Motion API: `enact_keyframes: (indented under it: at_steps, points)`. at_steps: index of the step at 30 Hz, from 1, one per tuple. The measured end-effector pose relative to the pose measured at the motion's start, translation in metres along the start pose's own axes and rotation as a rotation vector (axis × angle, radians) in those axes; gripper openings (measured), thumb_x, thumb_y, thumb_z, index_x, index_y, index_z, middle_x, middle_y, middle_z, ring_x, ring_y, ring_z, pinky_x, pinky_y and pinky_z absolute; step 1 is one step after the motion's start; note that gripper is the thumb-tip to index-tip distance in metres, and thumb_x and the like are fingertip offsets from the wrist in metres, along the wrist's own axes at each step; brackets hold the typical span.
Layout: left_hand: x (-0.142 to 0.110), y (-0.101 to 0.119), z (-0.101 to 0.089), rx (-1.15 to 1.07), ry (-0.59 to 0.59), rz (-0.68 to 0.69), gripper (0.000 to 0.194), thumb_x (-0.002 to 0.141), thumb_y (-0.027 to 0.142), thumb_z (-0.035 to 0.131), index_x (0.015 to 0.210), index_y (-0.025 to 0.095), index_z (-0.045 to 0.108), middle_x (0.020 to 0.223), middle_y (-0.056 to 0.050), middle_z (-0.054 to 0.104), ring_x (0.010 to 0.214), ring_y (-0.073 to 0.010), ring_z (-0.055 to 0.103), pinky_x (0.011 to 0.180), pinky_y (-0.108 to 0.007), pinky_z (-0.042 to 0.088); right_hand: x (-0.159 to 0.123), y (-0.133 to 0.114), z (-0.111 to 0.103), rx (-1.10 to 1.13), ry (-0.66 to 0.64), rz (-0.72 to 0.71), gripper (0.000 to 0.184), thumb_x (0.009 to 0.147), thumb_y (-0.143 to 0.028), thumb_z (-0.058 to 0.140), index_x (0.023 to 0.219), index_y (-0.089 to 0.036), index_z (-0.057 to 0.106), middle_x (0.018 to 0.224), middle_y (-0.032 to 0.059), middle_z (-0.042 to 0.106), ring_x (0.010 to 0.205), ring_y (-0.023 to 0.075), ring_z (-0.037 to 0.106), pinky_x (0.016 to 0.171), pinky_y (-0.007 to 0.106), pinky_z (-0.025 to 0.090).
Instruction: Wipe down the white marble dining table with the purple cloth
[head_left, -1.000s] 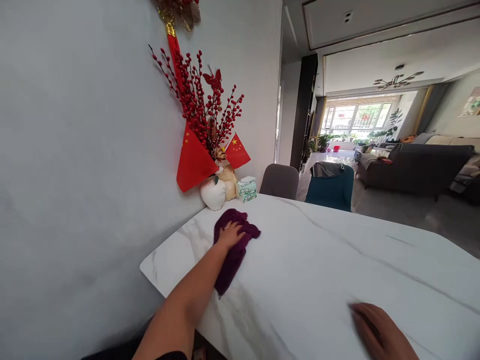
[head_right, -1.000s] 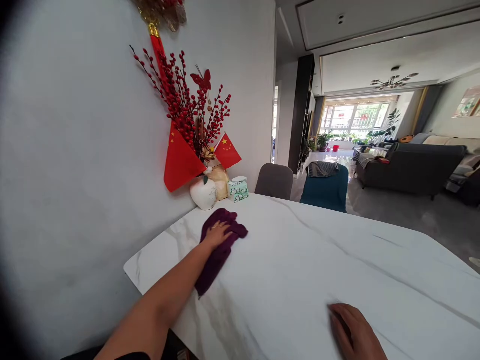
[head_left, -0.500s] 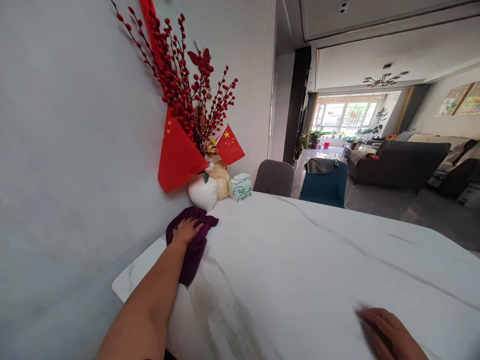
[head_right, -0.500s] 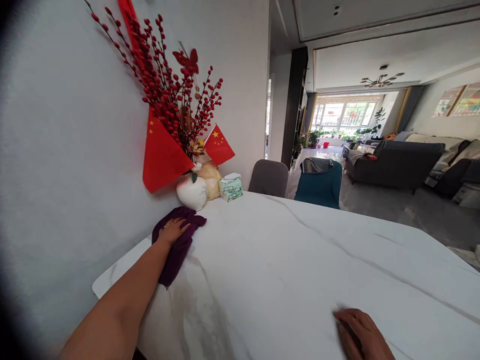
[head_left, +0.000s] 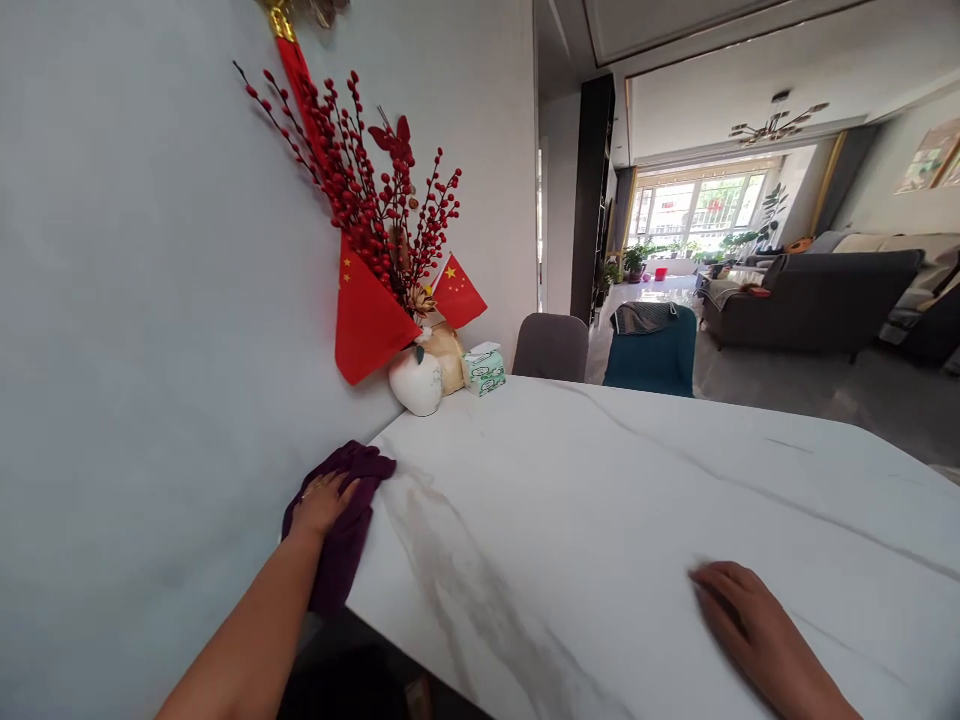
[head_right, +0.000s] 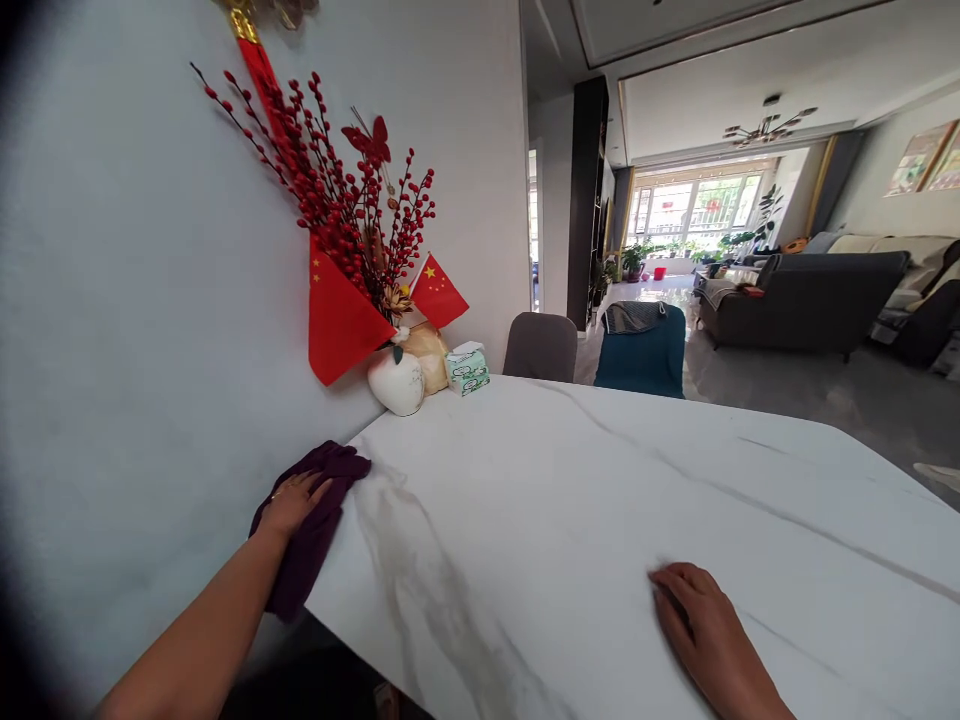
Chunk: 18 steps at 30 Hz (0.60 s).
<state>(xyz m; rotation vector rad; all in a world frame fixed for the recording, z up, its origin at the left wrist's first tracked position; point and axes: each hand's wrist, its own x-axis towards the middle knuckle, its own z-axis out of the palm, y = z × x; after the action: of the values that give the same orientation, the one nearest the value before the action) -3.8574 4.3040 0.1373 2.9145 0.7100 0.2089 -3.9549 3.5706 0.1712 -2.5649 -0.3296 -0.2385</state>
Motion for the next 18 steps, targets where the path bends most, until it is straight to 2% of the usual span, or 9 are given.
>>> enact_keyframes:
  at_steps: [4, 6, 8, 12, 15, 18]
  points:
    - [-0.049, -0.010, -0.015, 0.074, -0.040, -0.066, 0.055, 0.098, 0.046, 0.043, 0.140, 0.015, 0.063, 0.153, -0.011, 0.056, 0.147, -0.0282, 0.044, 0.121, -0.038, 0.032, -0.002, -0.012, -0.003, -0.012, 0.014, -0.033, 0.039, 0.100, -0.049, 0.047, 0.109, -0.023, 0.075, 0.117, 0.0125, 0.070, 0.107, 0.0288, 0.066, 0.092, 0.046, 0.057]
    - [-0.072, -0.001, -0.021, 0.097, -0.043, -0.099, 0.057, 0.100, 0.045, 0.040, 0.143, 0.014, 0.060, 0.156, -0.012, 0.053, 0.149, -0.0322, 0.041, 0.119, -0.042, 0.035, -0.003, -0.018, -0.004, -0.019, 0.024, -0.061, 0.038, 0.099, -0.045, 0.046, 0.108, -0.022, 0.075, 0.116, 0.0131, 0.071, 0.106, 0.0290, 0.066, 0.091, 0.047, 0.057]
    - [-0.094, 0.017, -0.026, 0.108, -0.049, -0.097, 0.055, 0.102, 0.045, 0.039, 0.144, 0.015, 0.060, 0.157, -0.012, 0.052, 0.149, -0.0344, 0.040, 0.117, -0.046, 0.039, -0.005, -0.023, -0.004, -0.025, 0.023, -0.089, 0.036, 0.099, -0.040, 0.046, 0.107, -0.021, 0.075, 0.114, 0.0134, 0.071, 0.105, 0.0289, 0.066, 0.090, 0.047, 0.056]
    - [-0.134, 0.077, -0.028, 0.091, -0.086, 0.023, 0.050, 0.105, 0.044, 0.039, 0.143, 0.019, 0.061, 0.158, -0.011, 0.052, 0.151, -0.0300, 0.037, 0.119, -0.051, 0.037, -0.009, -0.034, -0.004, -0.052, -0.018, -0.154, 0.034, 0.098, -0.030, 0.043, 0.107, -0.020, 0.075, 0.111, 0.0126, 0.071, 0.102, 0.0278, 0.065, 0.089, 0.045, 0.054]
    - [-0.164, 0.136, -0.024, 0.054, -0.119, 0.136, 0.048, 0.105, 0.043, 0.040, 0.144, 0.023, 0.060, 0.160, -0.009, 0.049, 0.153, -0.0292, 0.034, 0.120, -0.055, 0.035, -0.012, -0.043, -0.008, -0.068, -0.044, -0.198, 0.033, 0.097, -0.024, 0.042, 0.105, -0.019, 0.074, 0.109, 0.0120, 0.072, 0.100, 0.0265, 0.066, 0.087, 0.042, 0.053]
    - [-0.194, 0.196, -0.020, 0.005, -0.148, 0.239, 0.048, 0.105, 0.045, 0.041, 0.145, 0.026, 0.059, 0.162, -0.008, 0.047, 0.154, -0.0303, 0.031, 0.121, -0.059, 0.033, -0.014, -0.050, -0.016, -0.071, -0.003, -0.231, 0.033, 0.097, -0.020, 0.042, 0.107, -0.019, 0.073, 0.108, 0.0118, 0.073, 0.098, 0.0255, 0.067, 0.084, 0.040, 0.052]
